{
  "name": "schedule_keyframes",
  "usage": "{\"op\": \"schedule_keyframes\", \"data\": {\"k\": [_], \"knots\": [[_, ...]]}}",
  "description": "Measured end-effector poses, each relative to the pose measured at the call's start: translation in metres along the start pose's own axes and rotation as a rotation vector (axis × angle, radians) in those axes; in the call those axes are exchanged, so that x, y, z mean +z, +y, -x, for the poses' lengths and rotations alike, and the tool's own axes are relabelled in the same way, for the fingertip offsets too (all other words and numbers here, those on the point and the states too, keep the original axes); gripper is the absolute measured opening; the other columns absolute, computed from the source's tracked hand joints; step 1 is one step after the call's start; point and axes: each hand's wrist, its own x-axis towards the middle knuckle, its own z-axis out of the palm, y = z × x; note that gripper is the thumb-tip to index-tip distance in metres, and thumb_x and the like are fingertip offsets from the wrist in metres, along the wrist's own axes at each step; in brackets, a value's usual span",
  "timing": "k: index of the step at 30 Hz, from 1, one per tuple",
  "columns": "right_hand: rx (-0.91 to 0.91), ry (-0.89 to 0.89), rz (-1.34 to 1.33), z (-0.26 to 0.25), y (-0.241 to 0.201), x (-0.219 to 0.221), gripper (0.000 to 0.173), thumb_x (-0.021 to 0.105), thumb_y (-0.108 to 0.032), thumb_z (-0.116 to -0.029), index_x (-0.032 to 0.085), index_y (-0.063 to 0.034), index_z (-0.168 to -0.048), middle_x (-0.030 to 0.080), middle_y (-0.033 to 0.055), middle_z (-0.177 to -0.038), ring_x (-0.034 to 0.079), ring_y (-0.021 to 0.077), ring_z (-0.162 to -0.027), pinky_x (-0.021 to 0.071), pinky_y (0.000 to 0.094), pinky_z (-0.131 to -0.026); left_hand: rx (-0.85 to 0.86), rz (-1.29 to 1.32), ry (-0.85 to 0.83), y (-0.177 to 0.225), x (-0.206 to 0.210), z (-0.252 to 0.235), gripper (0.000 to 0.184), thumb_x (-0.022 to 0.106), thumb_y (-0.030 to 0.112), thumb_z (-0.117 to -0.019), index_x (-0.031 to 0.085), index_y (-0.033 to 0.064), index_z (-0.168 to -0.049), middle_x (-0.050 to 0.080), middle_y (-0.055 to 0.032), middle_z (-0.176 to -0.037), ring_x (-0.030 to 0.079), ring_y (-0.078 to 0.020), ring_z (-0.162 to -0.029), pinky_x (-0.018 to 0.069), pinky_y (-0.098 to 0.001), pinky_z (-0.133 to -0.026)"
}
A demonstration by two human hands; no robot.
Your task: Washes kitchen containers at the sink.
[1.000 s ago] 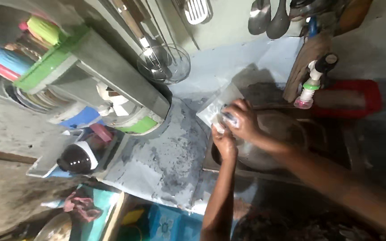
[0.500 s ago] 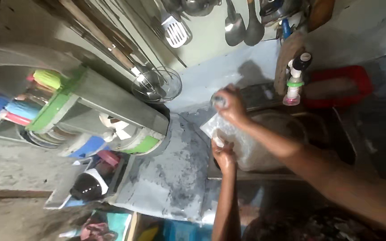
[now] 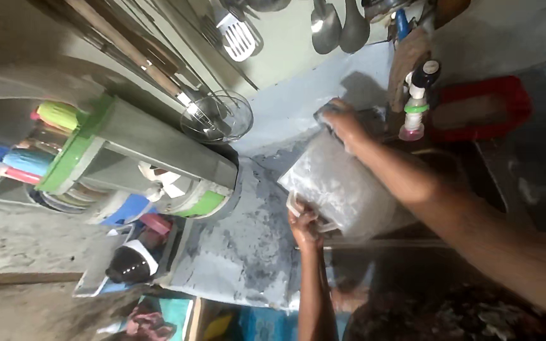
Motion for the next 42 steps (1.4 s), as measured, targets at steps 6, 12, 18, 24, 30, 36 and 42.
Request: {"op": "schedule_keyframes", "data": {"k": [6, 12, 18, 24, 30, 36, 42], "knots": [[-0.397, -0.134, 0.561, 0.093, 0.026, 0.013, 0.027, 0.075, -0.017, -0.0876, 0.071, -0.0058, -0.112, 0.065, 0.0216, -0.114, 0.064, 0.0401, -0.105, 0.056, 0.0578, -0.081, 0.091, -0.077, 0.248, -0.012, -0.004, -0.03, 0.022, 0.039, -0.002, -0.0949, 0.05, 0.0123, -0.108, 0.056, 0.0047, -0.074, 0.056, -0.0027, -0.056, 0.0517, -0.0201, -0.051], [-0.288, -0.182, 0.549, 0.096, 0.036, -0.007, 0.032, 0.071, -0.014, -0.0916, 0.07, -0.0007, -0.121, 0.067, 0.0256, -0.118, 0.064, 0.0431, -0.111, 0.053, 0.0612, -0.09, 0.174, -0.049, 0.15, 0.003, -0.007, -0.03, 0.026, 0.042, -0.004, -0.09, 0.05, 0.0165, -0.104, 0.058, 0.0084, -0.075, 0.057, 0.0003, -0.058, 0.0526, -0.0181, -0.054], [-0.282, 0.044, 0.624, 0.092, 0.047, -0.006, 0.036, 0.068, -0.022, -0.0927, 0.067, 0.0008, -0.121, 0.066, 0.0258, -0.118, 0.064, 0.0432, -0.112, 0.0534, 0.0598, -0.089, 0.319, -0.107, 0.27, 0.007, 0.018, -0.037, 0.021, 0.047, -0.001, -0.0976, 0.049, 0.0131, -0.113, 0.055, 0.0073, -0.075, 0.055, -0.0001, -0.057, 0.0517, -0.0177, -0.053], [-0.792, 0.1, 0.6, 0.118, 0.082, 0.008, 0.02, 0.079, -0.023, -0.0776, 0.076, -0.0092, -0.092, 0.07, 0.0179, -0.094, 0.064, 0.043, -0.093, 0.0513, 0.056, -0.078, 0.339, -0.063, 0.136, 0.015, 0.03, -0.039, 0.022, 0.045, 0.002, -0.0974, 0.048, 0.0211, -0.106, 0.056, 0.0113, -0.075, 0.058, 0.0013, -0.06, 0.0531, -0.0175, -0.056], [0.158, -0.048, 0.136, 0.048, 0.019, -0.041, 0.04, 0.059, -0.016, -0.1018, 0.054, -0.0017, -0.139, 0.062, 0.0212, -0.13, 0.063, 0.0271, -0.11, 0.0525, 0.0459, -0.094, 0.305, -0.059, -0.052, 0.042, 0.007, -0.026, 0.016, 0.048, 0.007, -0.0969, 0.055, 0.0218, -0.098, 0.057, 0.0103, -0.071, 0.054, 0.001, -0.054, 0.0498, -0.0161, -0.05], [0.389, -0.27, -0.069, 0.069, 0.038, -0.059, 0.024, 0.057, -0.016, -0.1032, 0.063, -0.0107, -0.126, 0.063, -0.0009, -0.09, 0.056, 0.003, -0.069, 0.0489, 0.0206, -0.062, 0.089, -0.205, 0.047, 0.022, -0.04, -0.055, 0.016, 0.034, 0.021, -0.1113, 0.048, 0.0148, -0.113, 0.052, 0.0099, -0.063, 0.051, 0.0004, -0.047, 0.0486, -0.016, -0.046], [0.129, -0.295, 0.168, 0.111, 0.068, -0.049, 0.032, 0.061, -0.01, -0.0993, 0.06, -0.0013, -0.13, 0.065, 0.0158, -0.119, 0.063, 0.0152, -0.097, 0.0541, 0.036, -0.086, -0.16, -0.397, 0.36, -0.009, -0.065, -0.05, 0.03, 0.044, 0.017, -0.109, 0.044, 0.0056, -0.137, 0.053, 0.0002, -0.077, 0.049, -0.0035, -0.054, 0.0455, -0.0198, -0.049]]}}
